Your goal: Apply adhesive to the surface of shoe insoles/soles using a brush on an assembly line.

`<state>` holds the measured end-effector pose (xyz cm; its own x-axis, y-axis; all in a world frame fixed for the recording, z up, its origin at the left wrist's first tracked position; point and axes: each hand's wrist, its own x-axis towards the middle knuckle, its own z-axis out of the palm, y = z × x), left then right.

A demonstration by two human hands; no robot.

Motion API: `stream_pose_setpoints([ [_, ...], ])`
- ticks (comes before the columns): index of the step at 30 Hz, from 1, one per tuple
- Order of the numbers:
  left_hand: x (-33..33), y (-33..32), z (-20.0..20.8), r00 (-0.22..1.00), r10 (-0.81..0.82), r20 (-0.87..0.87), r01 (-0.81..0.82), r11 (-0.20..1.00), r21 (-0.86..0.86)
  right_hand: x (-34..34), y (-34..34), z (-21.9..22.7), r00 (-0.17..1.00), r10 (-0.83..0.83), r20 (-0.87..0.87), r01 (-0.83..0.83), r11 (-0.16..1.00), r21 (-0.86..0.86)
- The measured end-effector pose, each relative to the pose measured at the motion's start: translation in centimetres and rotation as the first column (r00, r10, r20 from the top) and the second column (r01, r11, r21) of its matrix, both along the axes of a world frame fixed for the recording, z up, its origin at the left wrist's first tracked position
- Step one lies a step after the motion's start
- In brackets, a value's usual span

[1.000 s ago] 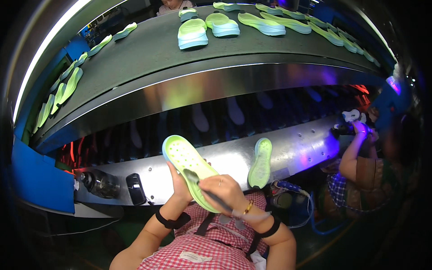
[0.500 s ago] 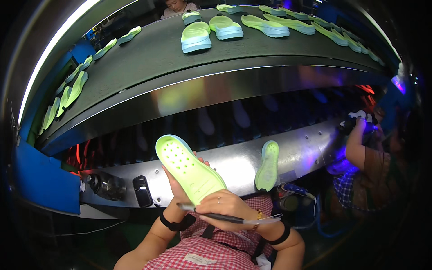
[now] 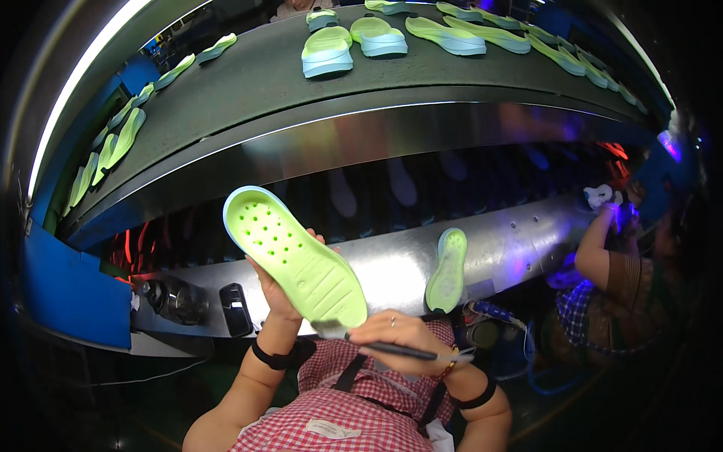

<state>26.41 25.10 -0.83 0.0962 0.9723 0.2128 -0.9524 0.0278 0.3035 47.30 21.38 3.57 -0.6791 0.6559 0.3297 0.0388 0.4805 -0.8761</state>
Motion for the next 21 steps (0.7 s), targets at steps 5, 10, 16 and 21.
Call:
stream_pose_setpoints([
  [5,-0.7,0.1,0.7,0.992,0.001,-0.123,0.004,0.999,0.036,1.5,0.8,-0.9,0.967,-0.233,-0.103,0.216,0.963,-0.160],
  [10,-0.8,0.5,1.4,0.998,-0.059,-0.010,0.060,0.994,0.093,0.9,0.4,-0.9,0.999,0.042,-0.026,-0.046,0.979,-0.199],
  [16,0.7,-1.8,2.8,0.956,0.044,-0.292,-0.117,0.964,-0.240,-0.4,0.2,-2.2,0.737,-0.357,-0.575,-0.327,0.556,-0.764],
  [21,2.3,-3.8,2.3,0.969,-0.028,-0.245,0.004,0.995,-0.096,-1.6,-1.1,-2.4,0.865,-0.353,-0.358,0.015,0.729,-0.685],
])
